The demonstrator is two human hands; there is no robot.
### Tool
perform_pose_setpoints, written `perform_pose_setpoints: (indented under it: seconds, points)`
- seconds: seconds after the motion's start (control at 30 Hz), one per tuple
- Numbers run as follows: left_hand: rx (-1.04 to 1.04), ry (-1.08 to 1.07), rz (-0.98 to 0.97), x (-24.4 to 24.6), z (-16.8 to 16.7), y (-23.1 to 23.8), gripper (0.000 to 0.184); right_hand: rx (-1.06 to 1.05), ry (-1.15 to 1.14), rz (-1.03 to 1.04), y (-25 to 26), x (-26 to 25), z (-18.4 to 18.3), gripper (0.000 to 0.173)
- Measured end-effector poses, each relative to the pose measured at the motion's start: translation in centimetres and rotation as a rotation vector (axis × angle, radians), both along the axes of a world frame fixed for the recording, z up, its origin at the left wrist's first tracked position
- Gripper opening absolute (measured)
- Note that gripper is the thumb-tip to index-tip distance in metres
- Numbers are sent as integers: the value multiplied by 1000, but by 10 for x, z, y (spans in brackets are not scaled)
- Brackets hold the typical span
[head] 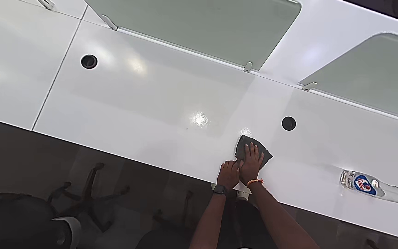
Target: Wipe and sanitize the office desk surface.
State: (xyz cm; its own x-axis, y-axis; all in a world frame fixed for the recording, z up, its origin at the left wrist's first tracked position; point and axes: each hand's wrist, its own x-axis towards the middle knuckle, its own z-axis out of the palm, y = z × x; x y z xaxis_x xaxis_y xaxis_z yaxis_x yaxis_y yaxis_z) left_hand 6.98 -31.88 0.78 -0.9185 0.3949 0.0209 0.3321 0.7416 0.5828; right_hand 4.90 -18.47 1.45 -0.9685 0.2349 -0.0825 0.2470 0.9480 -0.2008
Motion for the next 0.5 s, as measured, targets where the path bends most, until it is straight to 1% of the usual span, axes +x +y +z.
perform_pose_setpoints:
  seconds: [0.1,0.17,0.23,0.3,0.37,0.5]
  points:
    - [-15,74,41,1,-3,3,33,14,4,52,7,-21,-1,70]
    - [-60,142,71,2,-7,6,39,20,9,91,10,-37,0,69]
    - [-133,156,77,2,-6,9,49,16,10,124,14,-56,0,69]
    - [-160,125,49,2,-4,9,52,19,28,144,17,-74,-4,68]
    - [-156,78,4,1,-1,7,49,11,41,150,19,-94,-6,67]
    - [-172,26,-25,1,2,6,32,-4,15,156,22,-130,-7,70]
